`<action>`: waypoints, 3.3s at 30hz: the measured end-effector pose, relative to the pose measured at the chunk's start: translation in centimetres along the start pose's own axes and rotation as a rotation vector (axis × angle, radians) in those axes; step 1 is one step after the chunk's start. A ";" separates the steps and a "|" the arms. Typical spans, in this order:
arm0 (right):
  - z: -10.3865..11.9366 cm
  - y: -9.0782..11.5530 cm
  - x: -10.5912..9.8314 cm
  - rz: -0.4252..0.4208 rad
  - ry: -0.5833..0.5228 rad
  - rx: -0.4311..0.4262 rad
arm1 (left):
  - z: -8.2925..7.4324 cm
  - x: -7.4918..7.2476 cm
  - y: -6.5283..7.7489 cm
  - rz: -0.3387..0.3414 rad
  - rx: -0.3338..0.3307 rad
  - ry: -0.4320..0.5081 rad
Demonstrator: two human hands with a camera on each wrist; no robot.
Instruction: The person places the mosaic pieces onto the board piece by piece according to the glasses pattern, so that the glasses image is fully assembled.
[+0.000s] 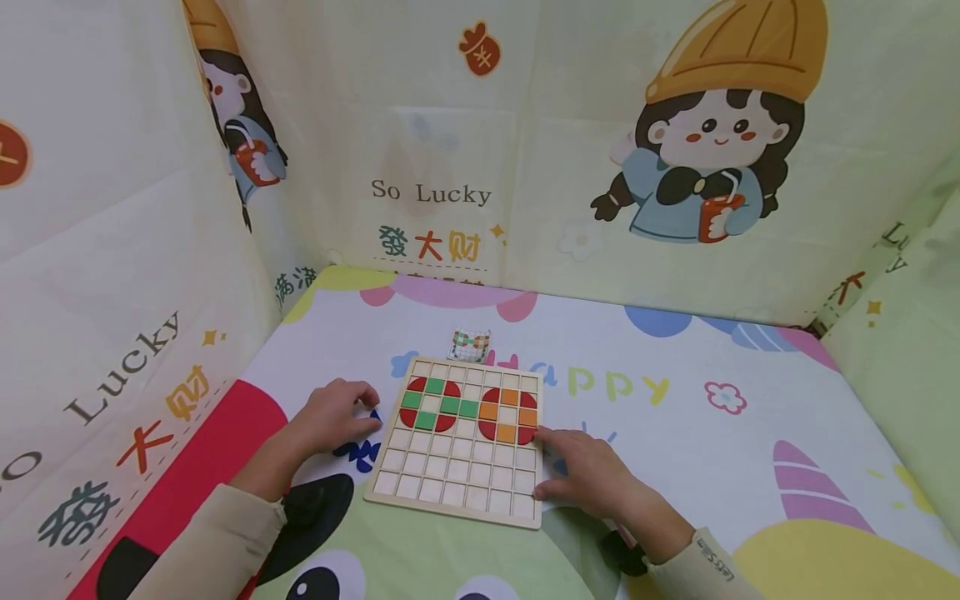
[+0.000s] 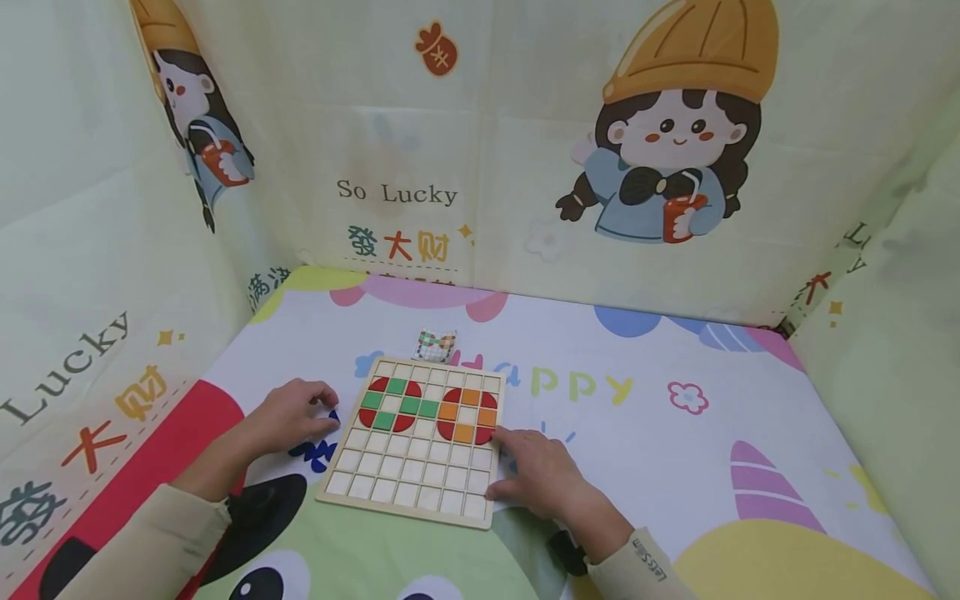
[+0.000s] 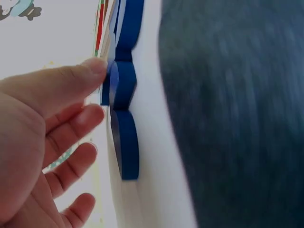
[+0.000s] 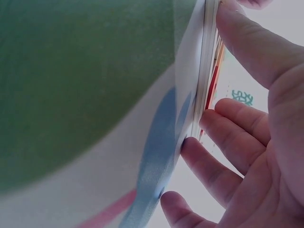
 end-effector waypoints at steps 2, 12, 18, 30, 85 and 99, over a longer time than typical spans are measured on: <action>0.0 0.0 0.0 -0.002 -0.001 -0.001 | -0.1 0.1 0.0 0.000 -0.004 -0.003; 0.0 0.1 -0.1 -0.006 0.000 -0.014 | -0.2 0.3 -0.2 0.008 0.026 -0.043; -0.1 0.0 -0.1 -0.018 0.004 -0.029 | -1.0 -0.1 0.3 0.020 0.020 0.002; 0.0 0.1 -0.1 -0.006 -0.006 -0.014 | -2.6 1.4 1.4 0.082 0.118 0.037; 0.2 0.1 -0.3 -0.001 0.004 0.002 | -3.3 2.2 1.5 0.079 0.182 -0.042; 0.2 0.1 -0.4 0.006 0.006 0.013 | -1.6 -0.2 2.6 0.053 0.079 0.022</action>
Point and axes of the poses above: each hand's wrist, its own y-axis away from the middle knuckle, its own x-axis out of the palm, z = x × y, the point moved 2 cm from there along -y, towards the middle knuckle, and after that the axes turned 14 degrees about y, right-handed, at the moved point
